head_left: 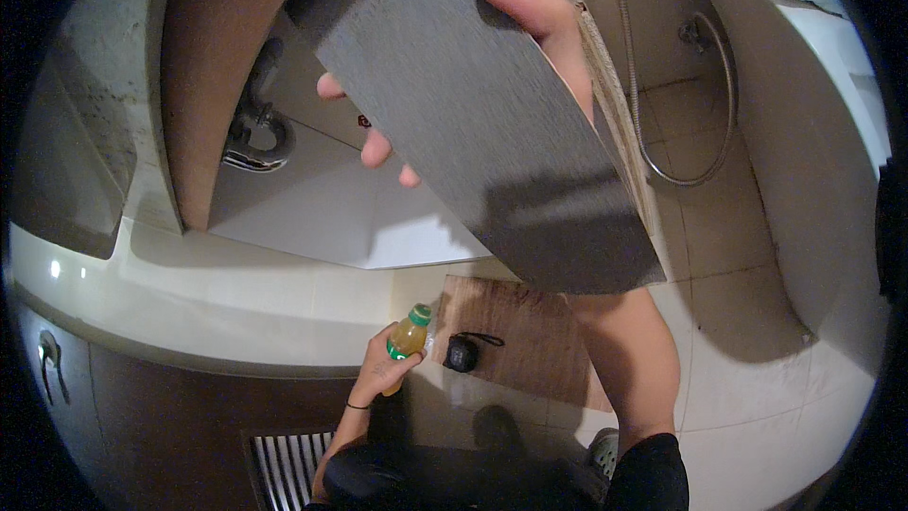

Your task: The person pours a yellow liquid from a plastic bottle onto a grey rectangular tile. They repeatedly apply the liquid to the tile's surface and edges, then inspect the tile by holding it up to the light. The person also uses a tape measure to measure the tile.

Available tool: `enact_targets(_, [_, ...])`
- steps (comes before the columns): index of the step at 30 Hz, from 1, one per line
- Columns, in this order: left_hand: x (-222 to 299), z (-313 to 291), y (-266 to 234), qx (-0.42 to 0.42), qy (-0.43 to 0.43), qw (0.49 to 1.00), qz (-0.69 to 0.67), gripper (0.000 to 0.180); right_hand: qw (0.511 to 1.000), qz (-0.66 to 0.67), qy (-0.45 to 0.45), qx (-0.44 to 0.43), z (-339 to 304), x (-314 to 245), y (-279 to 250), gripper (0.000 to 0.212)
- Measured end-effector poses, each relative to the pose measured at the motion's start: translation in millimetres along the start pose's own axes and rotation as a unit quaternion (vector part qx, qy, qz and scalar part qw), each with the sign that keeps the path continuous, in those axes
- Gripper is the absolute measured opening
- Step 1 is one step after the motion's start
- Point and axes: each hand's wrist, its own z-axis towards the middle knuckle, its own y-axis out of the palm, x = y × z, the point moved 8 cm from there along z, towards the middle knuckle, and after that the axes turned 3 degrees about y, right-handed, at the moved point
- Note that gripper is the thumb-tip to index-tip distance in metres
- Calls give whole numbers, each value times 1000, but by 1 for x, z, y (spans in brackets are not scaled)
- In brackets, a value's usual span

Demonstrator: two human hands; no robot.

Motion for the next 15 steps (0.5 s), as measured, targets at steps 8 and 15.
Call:
enact_targets(8, [-9, -1, 0, -11, -13, 1000, -5, 38, 997, 67, -32, 28, -23, 16, 11, 70])
enact_targets(15, [-9, -8, 0, 16, 115, 992, 38, 43, 998, -3, 63, 4, -59, 70, 51, 68])
